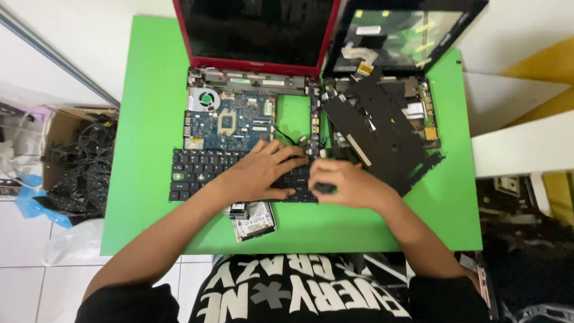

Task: Disassembling a laptop to remove the hard drive and adjust internal components like the keyboard and cables.

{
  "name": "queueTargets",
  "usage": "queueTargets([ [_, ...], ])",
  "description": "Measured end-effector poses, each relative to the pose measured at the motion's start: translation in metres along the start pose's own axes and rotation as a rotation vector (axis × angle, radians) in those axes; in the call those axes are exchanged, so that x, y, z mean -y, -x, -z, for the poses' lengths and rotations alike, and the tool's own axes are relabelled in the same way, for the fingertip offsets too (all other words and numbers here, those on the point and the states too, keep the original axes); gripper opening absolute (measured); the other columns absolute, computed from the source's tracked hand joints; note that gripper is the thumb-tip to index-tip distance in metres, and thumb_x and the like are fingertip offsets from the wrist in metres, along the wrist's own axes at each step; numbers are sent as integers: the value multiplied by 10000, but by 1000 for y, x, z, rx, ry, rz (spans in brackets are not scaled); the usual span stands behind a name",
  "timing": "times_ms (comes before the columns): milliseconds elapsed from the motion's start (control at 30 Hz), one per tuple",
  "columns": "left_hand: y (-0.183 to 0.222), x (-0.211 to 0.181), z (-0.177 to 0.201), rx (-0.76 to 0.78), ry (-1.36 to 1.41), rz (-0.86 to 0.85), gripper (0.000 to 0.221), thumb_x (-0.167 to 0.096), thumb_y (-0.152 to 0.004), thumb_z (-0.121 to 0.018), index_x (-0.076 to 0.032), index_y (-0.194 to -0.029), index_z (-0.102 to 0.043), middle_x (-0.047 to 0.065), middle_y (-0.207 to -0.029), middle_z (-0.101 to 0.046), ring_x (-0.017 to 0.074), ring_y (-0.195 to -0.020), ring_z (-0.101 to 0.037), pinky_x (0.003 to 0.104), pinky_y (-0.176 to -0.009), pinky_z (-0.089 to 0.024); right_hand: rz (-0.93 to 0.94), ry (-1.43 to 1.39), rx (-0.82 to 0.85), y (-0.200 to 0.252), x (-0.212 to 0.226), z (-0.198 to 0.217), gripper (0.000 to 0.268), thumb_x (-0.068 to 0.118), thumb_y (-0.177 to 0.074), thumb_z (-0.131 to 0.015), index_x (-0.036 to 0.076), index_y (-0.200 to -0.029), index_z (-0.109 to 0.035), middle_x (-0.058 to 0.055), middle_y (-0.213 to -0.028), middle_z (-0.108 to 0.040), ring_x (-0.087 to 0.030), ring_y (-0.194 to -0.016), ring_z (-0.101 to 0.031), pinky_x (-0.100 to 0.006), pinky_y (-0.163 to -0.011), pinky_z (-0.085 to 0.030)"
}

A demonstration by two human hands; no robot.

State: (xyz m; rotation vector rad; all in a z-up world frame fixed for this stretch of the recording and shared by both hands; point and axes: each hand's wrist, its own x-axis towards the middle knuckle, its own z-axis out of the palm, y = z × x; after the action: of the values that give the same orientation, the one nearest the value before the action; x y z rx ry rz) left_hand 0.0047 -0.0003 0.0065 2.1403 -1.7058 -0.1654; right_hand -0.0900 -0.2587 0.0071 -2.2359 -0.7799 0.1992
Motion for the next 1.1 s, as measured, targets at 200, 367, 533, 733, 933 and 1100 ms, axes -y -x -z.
queueTargets([
  [200,1,-1,-1,26,-31,1,589,-473,-930,-628,-114,-1387,-532,49,-1426,-457,250,-1109,-388,411,-911,-329,0,136,17,2,-5,-13,112,161,-914,-695,80,-983,-661,-81,-1046,-666,-301,-1020,-689,-389,-906,-571],
  [367,2,0,-6,-17,-85,-30,579,-469,-937,-608,-104,-1378,-521,53,-1424,-444,246,-1099,-390,395,-902,-321,-28,327,-62,6,-6,-11,97,170,-973,-649,75,-993,-644,-45,-1041,-644,-239,-1030,-685,-321,-919,-559],
  [533,3,1,-10,-23,-77,-28,596,-459,-929,-621,-104,-1395,-512,65,-1438,-443,260,-1109,-388,396,-913,-318,-17,257,14,11,1,-20,151,172,-963,-650,49,-1048,-675,-56,-1089,-686,-257,-1079,-697,-344,-892,-574],
  [733,2,-1,-6,-5,-96,-12,588,-450,-952,-611,-109,-1419,-507,53,-1437,-421,246,-1127,-359,380,-903,-316,-9,501,-39,-1,4,-24,132,215,-994,-609,85,-1003,-630,-27,-1005,-639,-211,-982,-690,-313,-830,-577],
  [933,3,-3,-7,-46,-66,-19,544,-414,-949,-627,-89,-1377,-538,64,-1418,-449,251,-1121,-374,382,-908,-317,12,522,-113,-1,-3,-27,137,196,-1016,-601,67,-1025,-646,-44,-1016,-627,-224,-998,-682,-291,-847,-570],
  [1100,2,-3,-4,-32,-47,-29,532,-405,-959,-632,-79,-1371,-546,72,-1402,-450,260,-1122,-370,392,-910,-323,-61,369,46,3,19,-14,210,186,-968,-618,27,-1087,-688,-109,-1105,-697,-283,-1031,-714,-353,-846,-586],
])
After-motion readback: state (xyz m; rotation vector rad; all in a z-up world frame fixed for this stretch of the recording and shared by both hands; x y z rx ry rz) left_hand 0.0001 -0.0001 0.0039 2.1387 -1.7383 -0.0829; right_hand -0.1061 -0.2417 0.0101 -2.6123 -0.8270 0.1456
